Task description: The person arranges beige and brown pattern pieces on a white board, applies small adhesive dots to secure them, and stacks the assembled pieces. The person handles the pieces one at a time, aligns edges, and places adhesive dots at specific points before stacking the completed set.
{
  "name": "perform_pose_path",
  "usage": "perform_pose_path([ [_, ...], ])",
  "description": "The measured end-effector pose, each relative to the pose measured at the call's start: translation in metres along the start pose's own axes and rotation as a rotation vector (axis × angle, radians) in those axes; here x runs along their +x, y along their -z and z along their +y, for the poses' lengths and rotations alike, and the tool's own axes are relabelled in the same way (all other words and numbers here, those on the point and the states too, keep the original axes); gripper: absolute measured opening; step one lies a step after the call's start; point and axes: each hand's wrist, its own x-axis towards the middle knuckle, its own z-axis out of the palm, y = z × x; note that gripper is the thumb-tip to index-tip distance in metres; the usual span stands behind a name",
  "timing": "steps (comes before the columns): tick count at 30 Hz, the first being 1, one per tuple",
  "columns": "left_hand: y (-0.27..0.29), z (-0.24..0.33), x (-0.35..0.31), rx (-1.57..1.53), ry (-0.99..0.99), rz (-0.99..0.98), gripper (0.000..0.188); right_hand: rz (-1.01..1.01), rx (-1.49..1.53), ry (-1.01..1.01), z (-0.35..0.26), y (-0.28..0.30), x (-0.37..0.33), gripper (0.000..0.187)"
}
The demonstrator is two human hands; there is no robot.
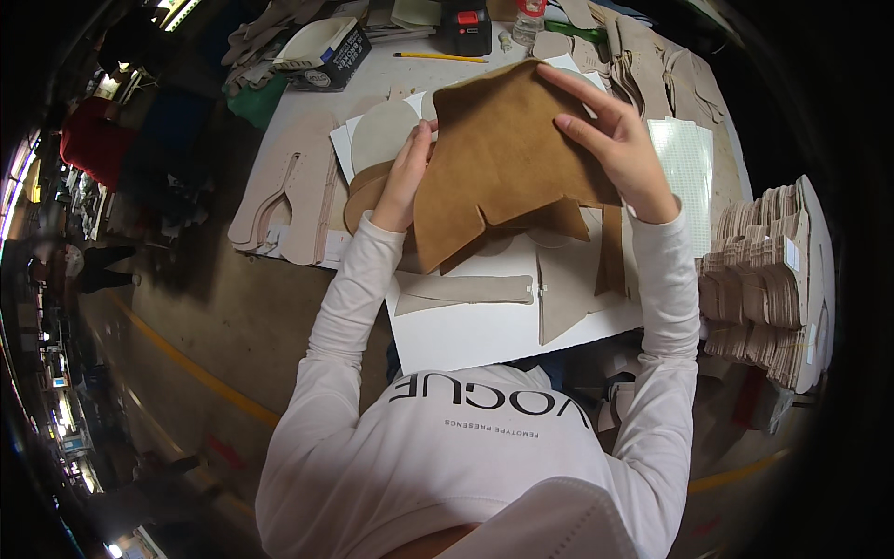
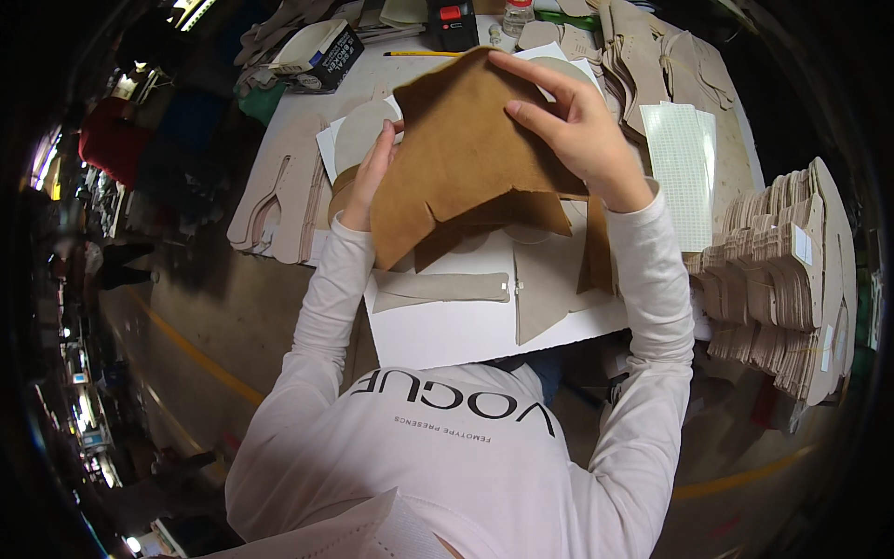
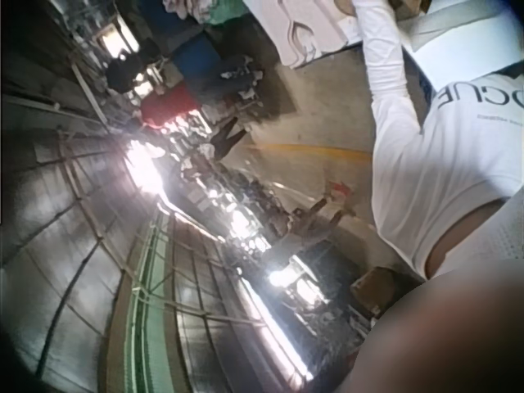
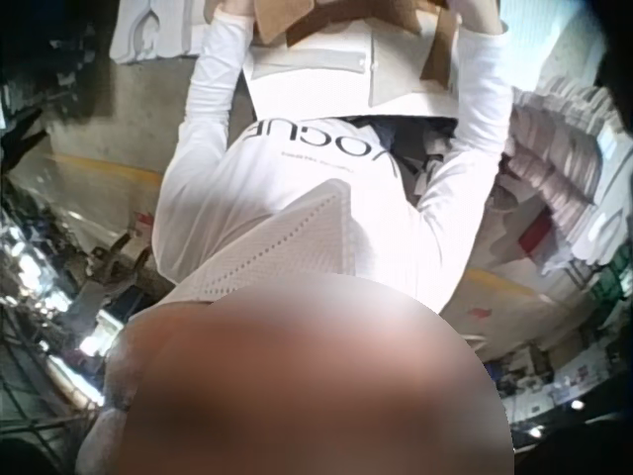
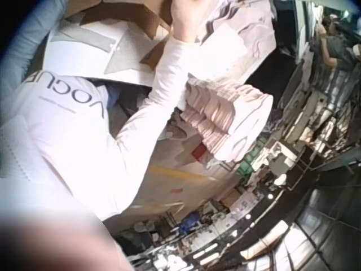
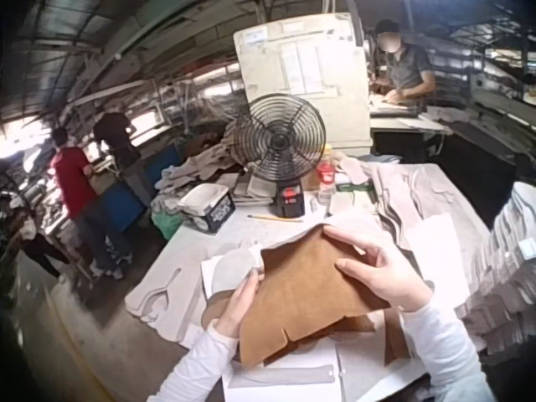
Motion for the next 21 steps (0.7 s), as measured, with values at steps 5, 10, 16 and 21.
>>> perform_pose_path([
  [5,0.013,-0.004,-0.01,0.194,0.027,-0.035,0.05,0.079,-0.175,-0.302,0.082,-0.001,-0.02,0.06],
  [10,0.015,-0.013,-0.017,0.516,-0.187,-0.186,0.047,-0.007,-0.093,-0.25,0.101,0.016,-0.037,0.061],
  [16,0.017,-0.014,-0.013,0.548,-0.231,-0.112,0.049,0.056,-0.534,-0.198,0.088,0.0,-0.047,0.059],
  [21,0.012,-0.017,-0.014,0.828,-0.284,0.127,0.036,0.141,-0.719,-0.168,0.086,-0.007,-0.05,0.061],
])
